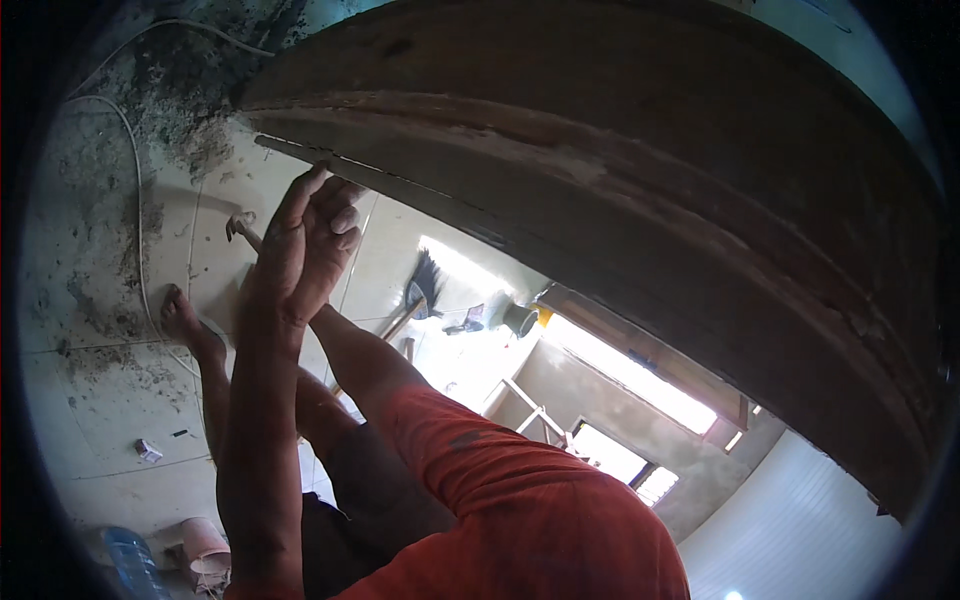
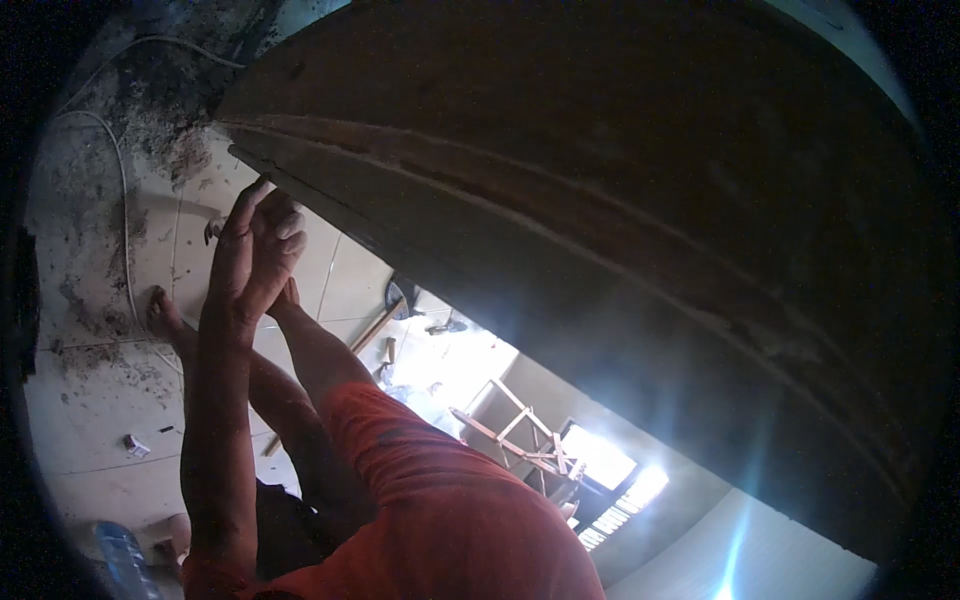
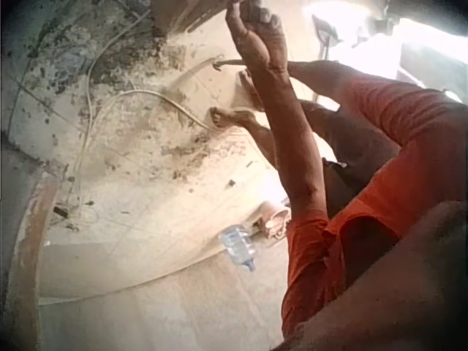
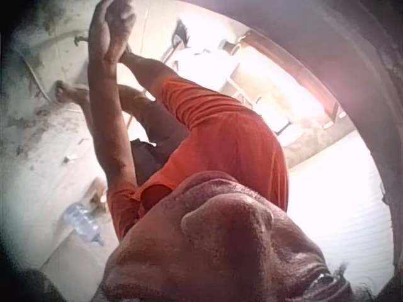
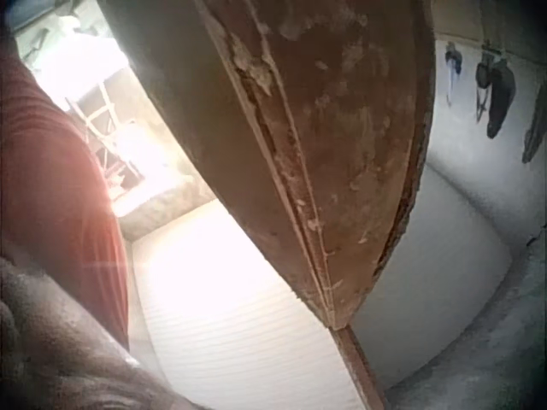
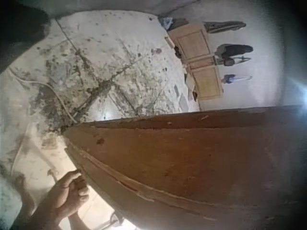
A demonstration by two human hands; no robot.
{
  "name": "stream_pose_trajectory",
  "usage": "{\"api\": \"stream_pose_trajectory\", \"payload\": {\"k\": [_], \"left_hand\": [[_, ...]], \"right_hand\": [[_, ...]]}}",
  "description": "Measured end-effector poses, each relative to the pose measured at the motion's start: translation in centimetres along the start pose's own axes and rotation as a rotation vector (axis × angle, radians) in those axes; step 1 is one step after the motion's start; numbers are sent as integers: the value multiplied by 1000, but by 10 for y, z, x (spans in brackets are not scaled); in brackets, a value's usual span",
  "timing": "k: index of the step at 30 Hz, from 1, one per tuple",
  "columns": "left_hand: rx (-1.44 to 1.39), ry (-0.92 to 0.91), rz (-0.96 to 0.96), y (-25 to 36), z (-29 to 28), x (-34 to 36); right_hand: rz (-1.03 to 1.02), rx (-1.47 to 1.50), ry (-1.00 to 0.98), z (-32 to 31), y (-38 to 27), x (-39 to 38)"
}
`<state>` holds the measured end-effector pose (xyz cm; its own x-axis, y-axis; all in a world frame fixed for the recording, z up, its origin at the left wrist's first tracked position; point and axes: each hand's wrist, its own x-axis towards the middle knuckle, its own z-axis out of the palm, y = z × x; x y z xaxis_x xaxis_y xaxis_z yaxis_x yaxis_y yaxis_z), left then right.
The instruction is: The person applies plaster to the edge of a wall using a trowel and a hawk, smoothing the material along the corner.
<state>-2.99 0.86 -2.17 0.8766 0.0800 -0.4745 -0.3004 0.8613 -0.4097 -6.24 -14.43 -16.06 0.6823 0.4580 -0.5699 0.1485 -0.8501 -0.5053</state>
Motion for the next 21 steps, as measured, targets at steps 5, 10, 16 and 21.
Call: {"api": "stream_pose_trajectory", "payload": {"k": [5, 10, 16, 21], "left_hand": [[166, 168, -60, -12, 5, -1], [277, 157, -30, 15, -32, -48], [422, 454, 135, 45, -106, -135], [617, 643, 358, 19, -33, -175]], "right_hand": [[-93, 20, -47, 46, 46, 28], [-240, -163, -18, 102, 55, 87], [30, -338, -146, 117, 3, 83], [52, 353, -303, 26, -43, 15]]}}
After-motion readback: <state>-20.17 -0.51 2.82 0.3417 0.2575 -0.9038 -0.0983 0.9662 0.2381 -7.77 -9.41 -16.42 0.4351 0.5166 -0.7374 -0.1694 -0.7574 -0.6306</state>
